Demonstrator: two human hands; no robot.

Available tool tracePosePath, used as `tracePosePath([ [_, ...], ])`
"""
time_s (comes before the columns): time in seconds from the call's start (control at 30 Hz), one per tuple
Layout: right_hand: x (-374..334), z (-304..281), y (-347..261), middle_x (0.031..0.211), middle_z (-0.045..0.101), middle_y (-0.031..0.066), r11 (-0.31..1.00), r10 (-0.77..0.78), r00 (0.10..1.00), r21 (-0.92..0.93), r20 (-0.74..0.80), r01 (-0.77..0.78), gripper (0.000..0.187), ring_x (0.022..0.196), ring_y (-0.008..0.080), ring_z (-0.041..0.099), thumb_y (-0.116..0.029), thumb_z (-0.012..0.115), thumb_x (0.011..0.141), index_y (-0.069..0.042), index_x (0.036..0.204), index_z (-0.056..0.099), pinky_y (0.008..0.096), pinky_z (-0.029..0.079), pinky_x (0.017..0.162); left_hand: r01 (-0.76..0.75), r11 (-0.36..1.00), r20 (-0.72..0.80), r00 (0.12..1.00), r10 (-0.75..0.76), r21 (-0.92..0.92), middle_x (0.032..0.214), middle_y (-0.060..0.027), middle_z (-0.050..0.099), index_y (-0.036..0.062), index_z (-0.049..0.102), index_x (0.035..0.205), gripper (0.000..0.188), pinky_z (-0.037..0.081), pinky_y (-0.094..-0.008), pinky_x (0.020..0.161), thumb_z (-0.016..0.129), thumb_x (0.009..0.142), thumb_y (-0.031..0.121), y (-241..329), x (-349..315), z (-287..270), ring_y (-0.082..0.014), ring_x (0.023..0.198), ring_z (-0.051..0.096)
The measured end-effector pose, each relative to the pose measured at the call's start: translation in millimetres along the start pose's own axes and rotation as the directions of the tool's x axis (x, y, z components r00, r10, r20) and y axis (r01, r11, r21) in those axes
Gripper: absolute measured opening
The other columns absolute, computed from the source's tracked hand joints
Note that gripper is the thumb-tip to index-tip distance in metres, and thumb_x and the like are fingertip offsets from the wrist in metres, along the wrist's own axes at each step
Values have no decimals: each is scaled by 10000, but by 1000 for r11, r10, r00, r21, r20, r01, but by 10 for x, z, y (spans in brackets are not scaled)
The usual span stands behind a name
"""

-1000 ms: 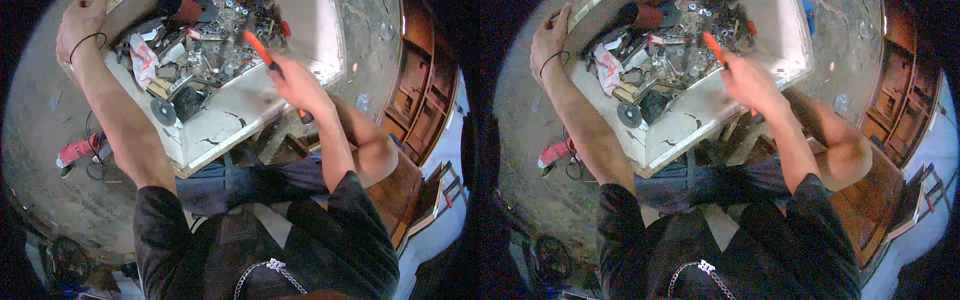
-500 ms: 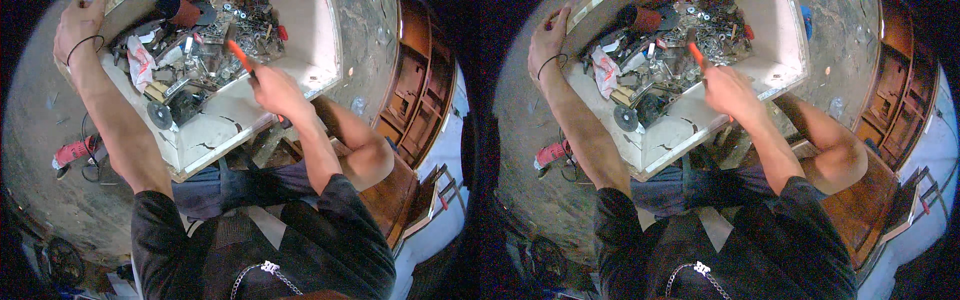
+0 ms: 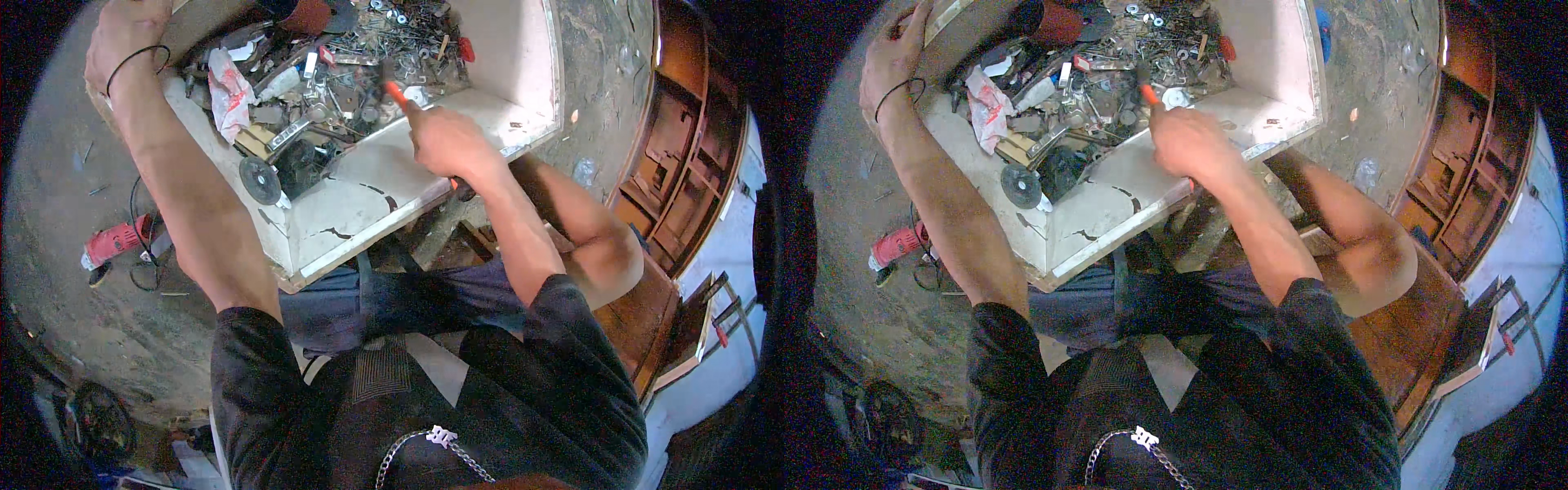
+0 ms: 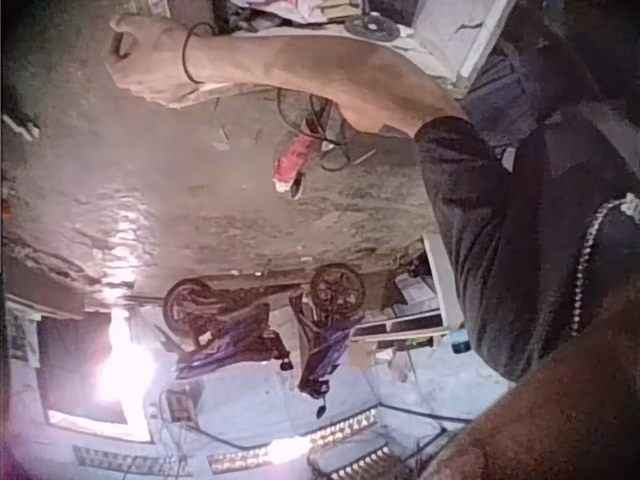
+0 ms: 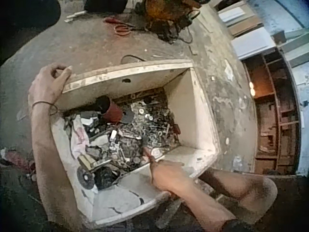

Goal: The person sorts through a white container of scrap metal and hardware, picking up a hammer and various small metal components to examine and organize them.

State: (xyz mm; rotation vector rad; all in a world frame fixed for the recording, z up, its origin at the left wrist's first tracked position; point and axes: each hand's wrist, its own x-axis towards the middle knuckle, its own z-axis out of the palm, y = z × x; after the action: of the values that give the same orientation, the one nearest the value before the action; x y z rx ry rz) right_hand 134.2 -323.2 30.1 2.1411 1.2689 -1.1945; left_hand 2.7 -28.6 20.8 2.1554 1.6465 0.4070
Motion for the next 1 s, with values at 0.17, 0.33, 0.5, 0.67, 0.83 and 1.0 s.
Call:
tracePosePath([
  [0.17, -179, -225, 7, 920, 648, 279, 996, 23, 999, 87, 47, -27, 283, 919, 444, 621, -185, 546, 901, 52, 1048, 594, 532, 469, 823, 19, 1000, -25, 1000, -19, 21, 1018, -141, 710, 153, 724, 1079, 427, 520, -404, 850, 620, 843, 493, -17, 0, 35, -323, 980, 676],
  [0.33, -381, -370, 350, 967, 647, 275, 982, 180, 984, 56, -13, -179, 267, 947, 444, 614, -191, 536, 909, 41, 1025, 598, 536, 465, 837, 18, 1000, -5, 1000, -18, 14, 1025, -155, 707, 145, 722, 1082, 435, 518, -411, 849, 618, 845, 494, 9, 22, 40, -329, 981, 673],
  [0.5, -273, -343, 524, 1033, 643, 267, 967, 252, 967, -19, -18, -253, 275, 997, 441, 602, -179, 533, 905, 11, 1100, 574, 533, 465, 854, 13, 1000, -22, 1000, -13, 4, 1049, -164, 700, 138, 719, 1092, 446, 513, -412, 867, 613, 847, 495, -43, 29, 22, -333, 1004, 666],
  [0.67, -233, -216, 431, 1020, 648, 265, 989, 146, 989, 23, 36, -146, 291, 999, 437, 607, -178, 530, 900, 17, 1114, 566, 534, 464, 855, -22, 998, 24, 1000, 21, 55, 1065, -159, 701, 144, 718, 1097, 447, 510, -412, 889, 612, 846, 499, 15, -46, -74, -338, 1025, 661],
  [0.83, -120, -71, 238, 977, 657, 268, 994, 99, 973, -59, 206, -89, 346, 993, 416, 622, -162, 544, 876, 25, 1167, 562, 529, 470, 844, 2, 999, 46, 999, -4, 51, 1076, -158, 700, 147, 717, 1098, 450, 511, -414, 891, 609, 846, 505, 36, -60, -110, -342, 1036, 657],
  [1.0, -75, 209, -60, 891, 678, 264, 994, -111, 994, 0, -21, 111, 386, 856, 398, 682, -87, 546, 795, 133, 1112, 561, 503, 530, 765, 9, 997, 42, 999, -12, 81, 1076, -156, 701, 151, 715, 1105, 455, 512, -416, 888, 605, 847, 511, 70, -46, -79, -342, 1034, 657],
])
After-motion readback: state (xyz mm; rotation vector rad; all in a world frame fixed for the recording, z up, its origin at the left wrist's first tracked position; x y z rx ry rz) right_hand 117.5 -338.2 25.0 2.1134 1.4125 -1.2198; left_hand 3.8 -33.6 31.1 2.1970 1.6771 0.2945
